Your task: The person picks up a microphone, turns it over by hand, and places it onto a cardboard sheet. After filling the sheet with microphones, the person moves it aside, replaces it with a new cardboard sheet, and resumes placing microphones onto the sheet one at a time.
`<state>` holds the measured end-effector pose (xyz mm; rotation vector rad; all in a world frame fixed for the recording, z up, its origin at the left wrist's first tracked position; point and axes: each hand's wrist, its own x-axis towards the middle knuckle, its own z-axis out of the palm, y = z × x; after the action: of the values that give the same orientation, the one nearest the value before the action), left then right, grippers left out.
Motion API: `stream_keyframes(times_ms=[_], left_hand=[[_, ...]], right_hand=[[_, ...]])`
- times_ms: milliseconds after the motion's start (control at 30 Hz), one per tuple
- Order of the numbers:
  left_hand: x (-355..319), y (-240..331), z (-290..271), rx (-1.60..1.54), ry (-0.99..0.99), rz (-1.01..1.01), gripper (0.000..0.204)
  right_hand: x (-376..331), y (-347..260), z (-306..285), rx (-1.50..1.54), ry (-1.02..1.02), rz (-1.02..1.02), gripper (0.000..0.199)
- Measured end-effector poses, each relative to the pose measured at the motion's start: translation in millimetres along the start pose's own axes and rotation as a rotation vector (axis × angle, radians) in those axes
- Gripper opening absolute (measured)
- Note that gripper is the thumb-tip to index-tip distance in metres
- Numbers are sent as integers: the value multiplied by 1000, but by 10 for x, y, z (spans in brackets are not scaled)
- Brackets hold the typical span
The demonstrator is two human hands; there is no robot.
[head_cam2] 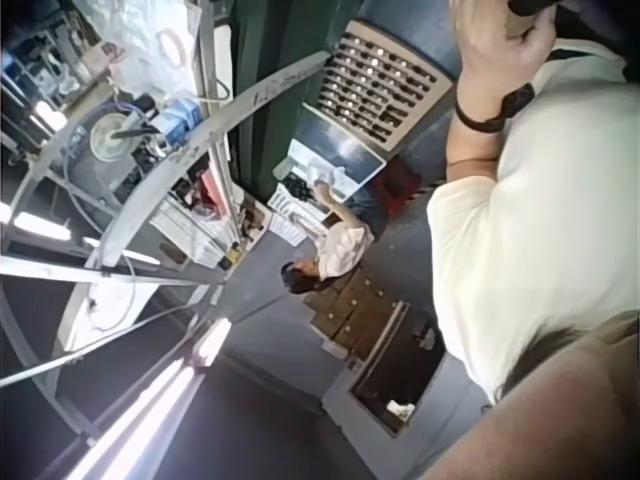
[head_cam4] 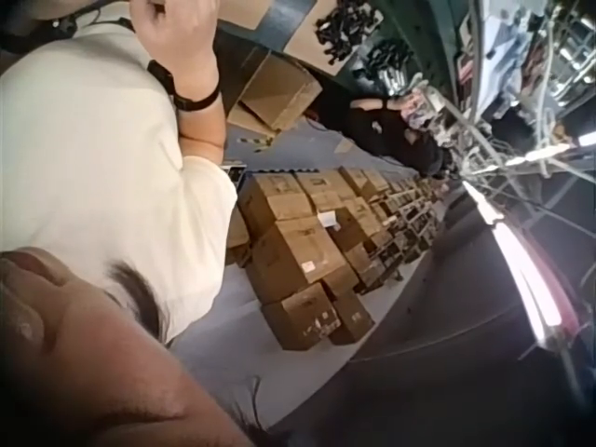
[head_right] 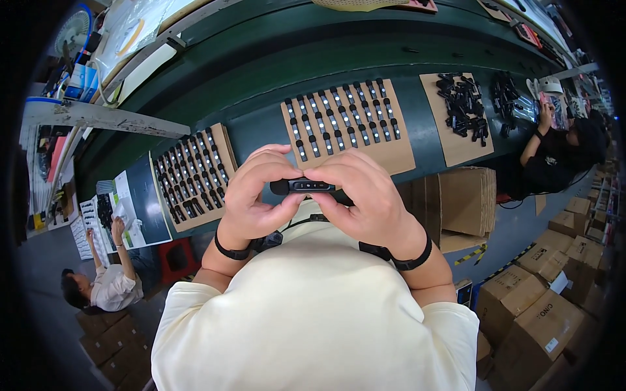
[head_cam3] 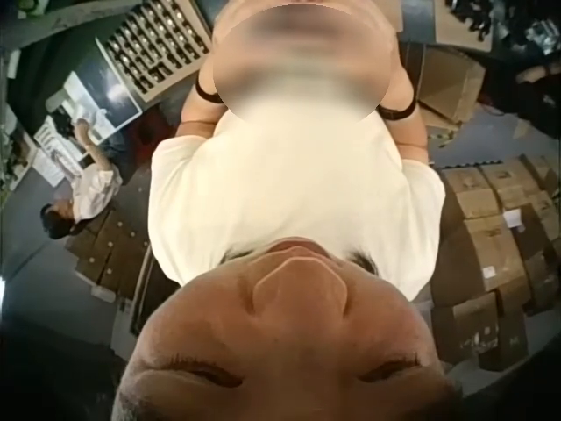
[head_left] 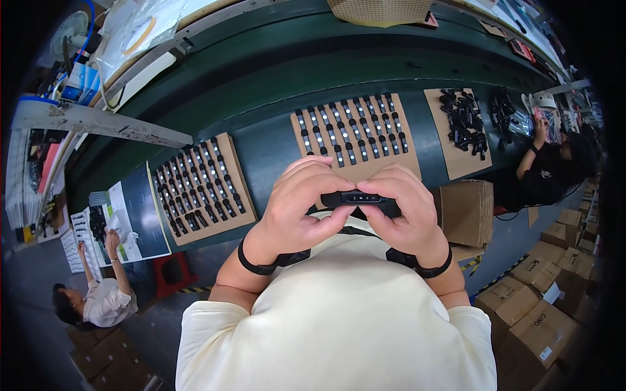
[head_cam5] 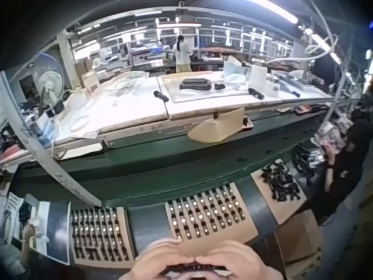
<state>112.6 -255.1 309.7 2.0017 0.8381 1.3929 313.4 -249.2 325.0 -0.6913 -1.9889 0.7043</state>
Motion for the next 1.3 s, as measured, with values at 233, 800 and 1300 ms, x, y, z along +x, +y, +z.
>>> stream_keyframes(times_ms=[233,800,1300], left_hand=[[12,2,-10,-4,18,2,31],[-62,-170,-8,-162,34,-183,23],[-143,-377,-7,17,-97,-414,27]], right_hand=[[29,2,20,2,16,-21,34],[25,72,-16,4,38,67,34],[-6,253,197,-170,-242,514,21]])
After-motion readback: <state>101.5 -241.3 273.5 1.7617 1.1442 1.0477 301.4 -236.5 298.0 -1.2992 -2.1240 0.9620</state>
